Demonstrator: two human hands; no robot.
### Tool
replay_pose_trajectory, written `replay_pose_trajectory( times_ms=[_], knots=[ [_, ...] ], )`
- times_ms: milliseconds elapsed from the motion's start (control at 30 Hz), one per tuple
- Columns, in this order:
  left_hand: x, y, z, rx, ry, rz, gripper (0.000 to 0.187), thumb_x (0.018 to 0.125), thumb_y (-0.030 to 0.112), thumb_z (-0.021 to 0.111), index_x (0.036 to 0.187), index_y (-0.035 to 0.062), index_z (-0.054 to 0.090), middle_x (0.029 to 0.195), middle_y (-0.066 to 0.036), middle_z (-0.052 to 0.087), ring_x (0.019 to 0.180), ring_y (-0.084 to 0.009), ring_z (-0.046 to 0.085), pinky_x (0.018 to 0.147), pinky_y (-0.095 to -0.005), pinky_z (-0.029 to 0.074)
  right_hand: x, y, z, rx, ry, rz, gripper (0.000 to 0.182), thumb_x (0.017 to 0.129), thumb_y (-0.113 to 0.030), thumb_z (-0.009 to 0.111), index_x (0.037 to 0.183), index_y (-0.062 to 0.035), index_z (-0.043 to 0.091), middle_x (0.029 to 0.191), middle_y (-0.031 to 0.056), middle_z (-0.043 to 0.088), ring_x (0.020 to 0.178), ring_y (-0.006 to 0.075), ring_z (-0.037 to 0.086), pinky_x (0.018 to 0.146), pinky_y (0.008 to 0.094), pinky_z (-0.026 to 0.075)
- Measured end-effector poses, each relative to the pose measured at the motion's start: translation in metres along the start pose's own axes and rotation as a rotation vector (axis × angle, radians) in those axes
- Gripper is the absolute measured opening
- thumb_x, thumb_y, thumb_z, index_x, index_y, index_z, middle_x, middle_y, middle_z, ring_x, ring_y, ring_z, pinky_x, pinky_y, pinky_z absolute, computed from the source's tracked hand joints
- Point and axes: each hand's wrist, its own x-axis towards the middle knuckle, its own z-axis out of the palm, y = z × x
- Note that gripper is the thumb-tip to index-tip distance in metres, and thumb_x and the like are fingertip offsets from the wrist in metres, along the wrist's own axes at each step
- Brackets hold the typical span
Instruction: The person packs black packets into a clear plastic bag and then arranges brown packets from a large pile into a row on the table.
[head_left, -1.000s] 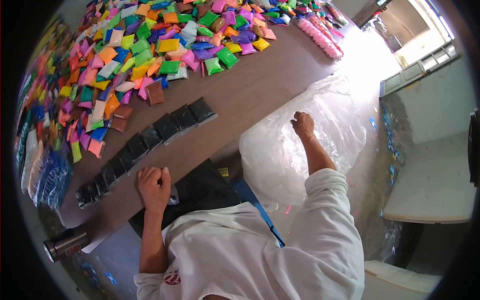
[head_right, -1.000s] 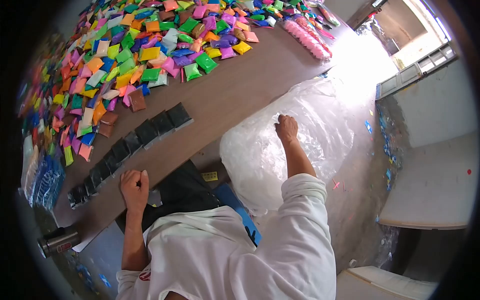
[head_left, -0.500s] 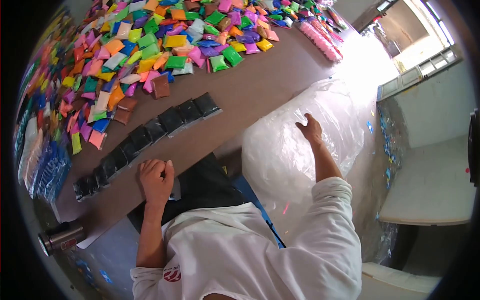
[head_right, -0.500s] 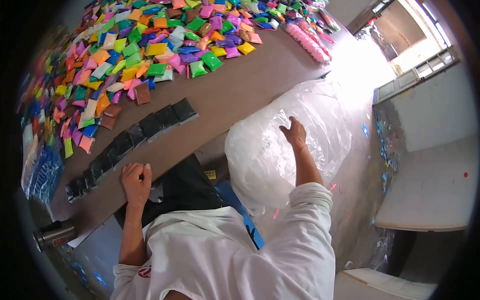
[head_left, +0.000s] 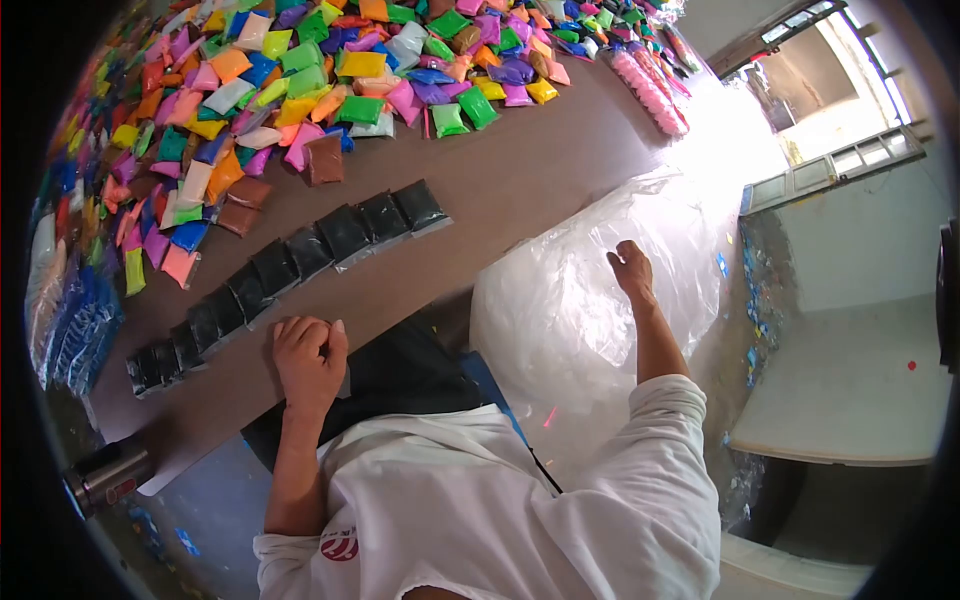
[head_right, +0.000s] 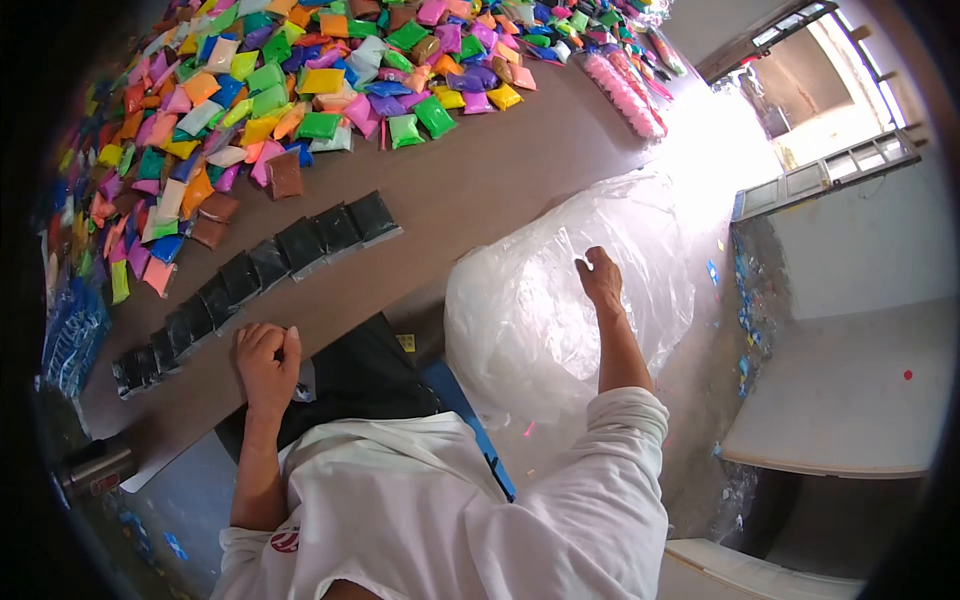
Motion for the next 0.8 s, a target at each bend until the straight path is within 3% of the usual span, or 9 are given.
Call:
replay_pose_trajectory(
  times_ms=[67,200,300,367,500,567,633,667,800],
  knots=[
    [0.001,-0.001,0.000,-0.012,0.019,0.016,0.024,0.087,0.006,0.067,0.069,0.0034,0.053,0.072,-0.009,0.057,0.072,-0.0307,0.054,0.072,-0.0411,0.041,-0.003,-0.001,0.008,-0.008,-0.066,0.033,0.065,0.080,-0.042,0.081,0.129,-0.0074,0.056,0.117,0.0182,0.069,0.106,0.0379,0.066,0.090,0.0471,0.052],
    [0.001,0.000,-0.005,-0.031,-0.009,0.001,0.023,0.087,0.007,0.068,0.069,0.0040,0.054,0.072,-0.009,0.058,0.072,-0.0301,0.054,0.072,-0.0409,0.041,-0.013,-0.075,0.019,-0.220,0.091,0.021,0.071,0.079,-0.040,0.081,0.133,-0.0027,0.052,0.124,0.0172,0.063,0.117,0.0367,0.059,0.094,0.0464,0.049],
    [0.002,0.000,-0.004,-0.031,-0.007,-0.003,0.022,0.085,0.008,0.069,0.069,0.0046,0.055,0.073,-0.008,0.059,0.072,-0.0294,0.055,0.072,-0.0409,0.041,0.004,-0.080,0.046,-0.340,0.057,0.134,0.059,0.084,-0.033,0.076,0.132,-0.0057,0.054,0.113,0.0171,0.066,0.108,0.0361,0.063,0.089,0.0473,0.051],
    [0.002,-0.002,-0.002,-0.022,0.001,-0.016,0.021,0.084,0.009,0.070,0.068,0.0055,0.056,0.072,-0.007,0.059,0.071,-0.0285,0.055,0.071,-0.0408,0.041,0.029,-0.045,0.067,-0.313,0.109,0.071,0.029,0.091,-0.021,0.059,0.118,-0.0105,0.065,0.089,0.0190,0.071,0.086,0.0398,0.069,0.076,0.0503,0.054],
    [0.002,-0.003,-0.002,-0.017,-0.008,-0.022,0.021,0.084,0.009,0.070,0.068,0.0058,0.056,0.072,-0.007,0.059,0.071,-0.0283,0.055,0.071,-0.0407,0.041,0.024,-0.021,0.027,-0.096,0.198,0.155,0.032,0.091,-0.016,0.054,0.120,-0.0088,0.066,0.097,0.0255,0.071,0.093,0.0444,0.068,0.080,0.0543,0.053],
    [0.003,-0.001,-0.001,-0.029,0.014,-0.011,0.022,0.084,0.009,0.070,0.068,0.0059,0.055,0.072,-0.007,0.059,0.071,-0.0281,0.055,0.070,-0.0407,0.041,0.022,0.036,0.023,-0.108,0.328,0.068,0.034,0.091,-0.015,0.057,0.123,-0.0079,0.065,0.089,0.0196,0.073,0.085,0.0331,0.072,0.075,0.0455,0.056],
    [0.003,-0.002,-0.001,-0.014,0.004,-0.002,0.022,0.085,0.009,0.069,0.068,0.0060,0.056,0.072,-0.007,0.059,0.071,-0.0279,0.056,0.070,-0.0407,0.041,0.010,0.070,0.003,0.554,0.198,0.249,0.027,0.090,-0.015,0.063,0.116,-0.0083,0.067,0.086,0.0078,0.071,0.077,0.0169,0.069,0.070,0.0334,0.055],
    [0.003,-0.003,-0.002,-0.007,-0.004,0.007,0.022,0.085,0.009,0.069,0.068,0.0060,0.056,0.073,-0.007,0.060,0.071,-0.0277,0.056,0.070,-0.0407,0.041,-0.016,0.030,-0.038,0.862,0.168,0.403,0.020,0.089,-0.016,0.070,0.107,-0.0103,0.068,0.089,-0.0019,0.066,0.078,0.0070,0.061,0.071,0.0255,0.052],
    [0.004,-0.004,-0.001,-0.009,-0.020,0.043,0.022,0.086,0.009,0.068,0.068,0.0058,0.055,0.073,-0.007,0.060,0.071,-0.0276,0.056,0.071,-0.0406,0.041,-0.056,0.024,-0.089,0.985,0.161,0.440,0.025,0.085,-0.026,0.079,0.103,-0.0127,0.067,0.097,-0.0016,0.069,0.088,0.0110,0.065,0.074,0.0292,0.053]
  ],
)
